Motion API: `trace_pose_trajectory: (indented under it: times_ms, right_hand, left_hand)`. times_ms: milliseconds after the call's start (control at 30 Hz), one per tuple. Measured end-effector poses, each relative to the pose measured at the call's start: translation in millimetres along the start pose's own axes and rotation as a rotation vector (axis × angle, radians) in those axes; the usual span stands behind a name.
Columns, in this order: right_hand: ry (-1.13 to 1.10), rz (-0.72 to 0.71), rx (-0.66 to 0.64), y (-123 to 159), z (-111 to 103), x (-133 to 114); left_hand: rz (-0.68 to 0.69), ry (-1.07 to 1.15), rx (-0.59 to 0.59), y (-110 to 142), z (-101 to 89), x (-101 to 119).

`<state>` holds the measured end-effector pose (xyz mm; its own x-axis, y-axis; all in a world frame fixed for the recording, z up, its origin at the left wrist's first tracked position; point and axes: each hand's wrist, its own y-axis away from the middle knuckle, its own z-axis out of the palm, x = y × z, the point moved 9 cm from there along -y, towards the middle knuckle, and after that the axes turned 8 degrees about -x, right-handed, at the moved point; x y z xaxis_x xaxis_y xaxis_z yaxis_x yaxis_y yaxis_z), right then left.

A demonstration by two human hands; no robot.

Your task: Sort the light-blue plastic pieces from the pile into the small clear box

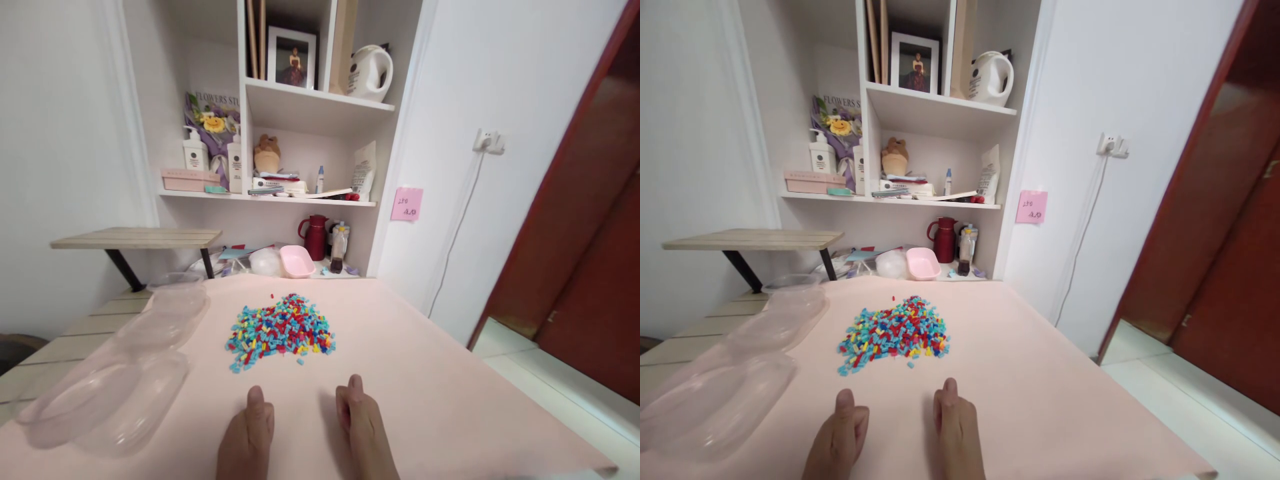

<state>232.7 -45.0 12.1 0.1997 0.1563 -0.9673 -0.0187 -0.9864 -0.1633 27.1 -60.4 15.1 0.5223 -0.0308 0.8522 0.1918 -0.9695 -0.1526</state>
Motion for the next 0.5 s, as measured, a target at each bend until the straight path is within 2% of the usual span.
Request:
trace_pose_trajectory:
  times_ms: [133,367,500]
  right_hand:
    - [0.011,0.001,0.001,2,0,-4]
    - [0.038,-0.002,0.043,3,-2,-3]
    - [0.032,-0.001,0.031,3,-1,-1]
  left_hand:
    - [-0.011,0.045,-0.070,0,3.2,-2]
    - [-0.070,0.044,-0.066,-4,6.7,-11]
    - [-0.068,0.069,-0.089,-3,7.5,-7]
